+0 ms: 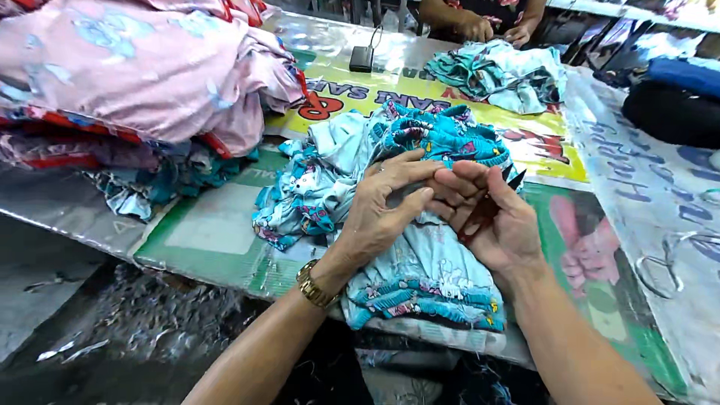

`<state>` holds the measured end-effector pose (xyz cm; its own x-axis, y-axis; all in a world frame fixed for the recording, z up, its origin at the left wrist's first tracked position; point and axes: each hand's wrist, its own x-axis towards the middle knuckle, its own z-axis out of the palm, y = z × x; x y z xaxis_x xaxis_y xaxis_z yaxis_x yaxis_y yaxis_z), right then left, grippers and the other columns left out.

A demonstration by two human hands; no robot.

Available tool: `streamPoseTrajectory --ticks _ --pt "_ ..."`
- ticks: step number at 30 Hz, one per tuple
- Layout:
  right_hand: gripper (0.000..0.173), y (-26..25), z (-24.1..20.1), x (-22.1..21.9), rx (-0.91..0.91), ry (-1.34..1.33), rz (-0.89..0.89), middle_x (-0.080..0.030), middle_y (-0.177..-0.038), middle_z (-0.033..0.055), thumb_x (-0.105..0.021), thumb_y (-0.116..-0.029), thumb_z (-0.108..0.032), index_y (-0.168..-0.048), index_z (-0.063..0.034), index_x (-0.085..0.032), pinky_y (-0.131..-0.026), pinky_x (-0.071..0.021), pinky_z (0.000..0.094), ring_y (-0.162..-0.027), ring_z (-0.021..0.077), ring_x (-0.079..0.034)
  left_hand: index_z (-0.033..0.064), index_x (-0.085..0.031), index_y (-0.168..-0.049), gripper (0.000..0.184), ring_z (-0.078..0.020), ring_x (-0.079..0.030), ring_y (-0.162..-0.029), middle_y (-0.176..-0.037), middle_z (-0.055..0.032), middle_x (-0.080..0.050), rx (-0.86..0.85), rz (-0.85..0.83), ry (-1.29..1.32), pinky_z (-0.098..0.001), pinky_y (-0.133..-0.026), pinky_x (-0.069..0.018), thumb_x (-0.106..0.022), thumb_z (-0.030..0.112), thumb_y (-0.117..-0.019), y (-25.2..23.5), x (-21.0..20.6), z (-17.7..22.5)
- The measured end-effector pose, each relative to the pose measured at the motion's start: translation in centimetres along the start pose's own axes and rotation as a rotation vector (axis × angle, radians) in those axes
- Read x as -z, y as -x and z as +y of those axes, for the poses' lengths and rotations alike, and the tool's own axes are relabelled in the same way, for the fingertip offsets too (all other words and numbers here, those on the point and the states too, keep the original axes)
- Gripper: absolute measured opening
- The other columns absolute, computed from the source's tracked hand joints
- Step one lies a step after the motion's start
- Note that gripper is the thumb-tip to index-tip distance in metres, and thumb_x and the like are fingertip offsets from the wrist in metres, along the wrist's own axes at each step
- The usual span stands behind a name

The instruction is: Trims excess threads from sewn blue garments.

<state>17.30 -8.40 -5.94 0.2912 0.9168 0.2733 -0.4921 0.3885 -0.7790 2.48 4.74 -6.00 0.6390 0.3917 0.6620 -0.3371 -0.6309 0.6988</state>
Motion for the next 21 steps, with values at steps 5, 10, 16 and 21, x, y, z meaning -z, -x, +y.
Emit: streamPoseTrajectory --ticks 5,10,16,21 --pt "0.051 0.2 0.1 -0.2 -0.011 0.036 -0.008 -0.074 -0.123 0.0074 -0.028 -0.1131 -0.037 -0.123 -0.0120 -0.071 -0.097 -0.0595 0.0379 -0.112 0.0187 -0.072 0.0049 -0.076 -0.109 0.017 -0.0182 -0.057 -0.130 -0.126 -0.0068 -0.070 0.053 0.061 0.008 -0.0405 -0.112 -0.0426 -0.069 0.011 -0.0951 0.2 -0.3 0.2" --pt "0.055 0.3 -0.1 -0.3 -0.041 0.015 -0.040 -0.070 -0.133 0.0078 -0.023 -0.1134 -0.037 -0.132 -0.0112 -0.067 -0.102 -0.0568 0.0403 -0.121 0.0206 -0.068 0.0030 -0.075 -0.112 0.020 -0.0178 -0.058 -0.129 -0.127 -0.0087 -0.069 0.036 0.084 0.000 -0.0402 -0.112 -0.0435 -0.070 0.012 -0.0949 0.2 -0.4 0.1" --pt "0.053 0.3 0.2 -0.4 -0.037 0.050 -0.116 -0.068 -0.137 0.0076 -0.034 -0.1108 -0.044 -0.136 -0.0119 -0.068 -0.107 -0.0535 0.0424 -0.126 0.0215 -0.065 0.0045 -0.077 -0.106 0.018 -0.0167 -0.058 -0.127 -0.126 -0.0082 -0.069 0.046 0.097 0.050 -0.0391 -0.110 -0.0428 -0.071 0.019 -0.0953 0.2 -0.4 0.3" --pt "0.043 3.2 -0.2 -4.8 0.027 -0.228 -0.089 -0.072 -0.127 0.0074 -0.047 -0.1075 -0.038 -0.131 -0.0103 -0.071 -0.105 -0.0550 0.0421 -0.119 0.0198 -0.069 0.0041 -0.072 -0.103 0.012 -0.0076 -0.069 -0.089 -0.098 -0.0006 -0.070 0.044 0.177 0.122 -0.0255 -0.079 -0.0614 -0.071 0.014 -0.0955 0.6 -0.9 5.8"
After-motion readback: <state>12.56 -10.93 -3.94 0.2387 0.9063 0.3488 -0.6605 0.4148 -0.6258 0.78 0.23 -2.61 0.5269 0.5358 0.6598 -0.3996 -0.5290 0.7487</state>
